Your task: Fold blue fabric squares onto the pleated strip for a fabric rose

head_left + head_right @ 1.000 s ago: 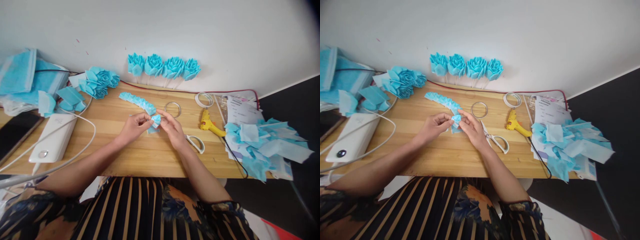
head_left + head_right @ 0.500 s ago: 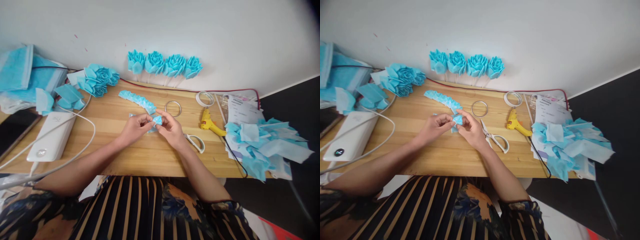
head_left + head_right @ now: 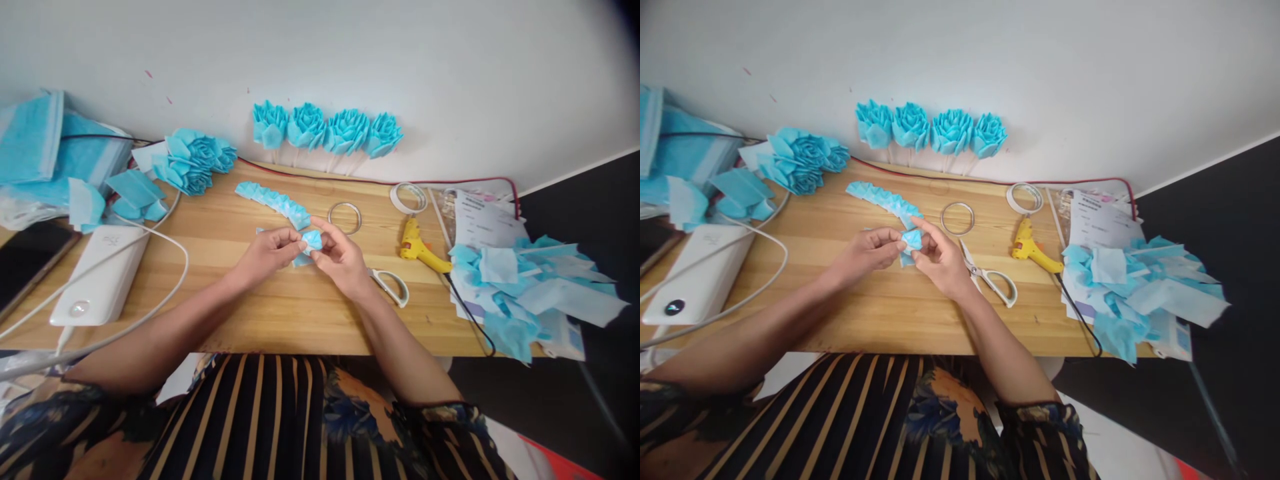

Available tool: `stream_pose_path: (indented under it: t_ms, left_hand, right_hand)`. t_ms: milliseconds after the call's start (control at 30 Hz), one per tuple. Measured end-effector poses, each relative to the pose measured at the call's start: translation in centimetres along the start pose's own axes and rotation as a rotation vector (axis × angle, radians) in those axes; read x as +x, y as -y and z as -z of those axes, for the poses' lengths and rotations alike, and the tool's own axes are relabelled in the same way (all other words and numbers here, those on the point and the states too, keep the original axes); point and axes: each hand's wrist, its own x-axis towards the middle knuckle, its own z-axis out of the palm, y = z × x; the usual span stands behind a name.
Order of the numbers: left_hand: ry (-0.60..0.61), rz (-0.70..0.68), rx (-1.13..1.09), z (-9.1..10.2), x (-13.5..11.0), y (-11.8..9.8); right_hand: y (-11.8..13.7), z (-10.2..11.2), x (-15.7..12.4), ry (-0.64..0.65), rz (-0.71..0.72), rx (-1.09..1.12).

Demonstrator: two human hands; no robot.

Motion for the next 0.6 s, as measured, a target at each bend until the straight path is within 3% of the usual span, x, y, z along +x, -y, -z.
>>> stream_pose_path:
  t_ms: [167, 600]
  left_hand:
    - [0.03, 0.023, -0.014, 0.33, 0.03, -0.16]
    - [-0.035, -0.076, -0.026, 0.47, 0.21, 0.1]
  right_hand:
    - [0.06, 0.16, 0.04, 0.011, -0.018, 0.018]
    - [0.31, 0.32, 0.01, -0.027, -0.058, 0.012]
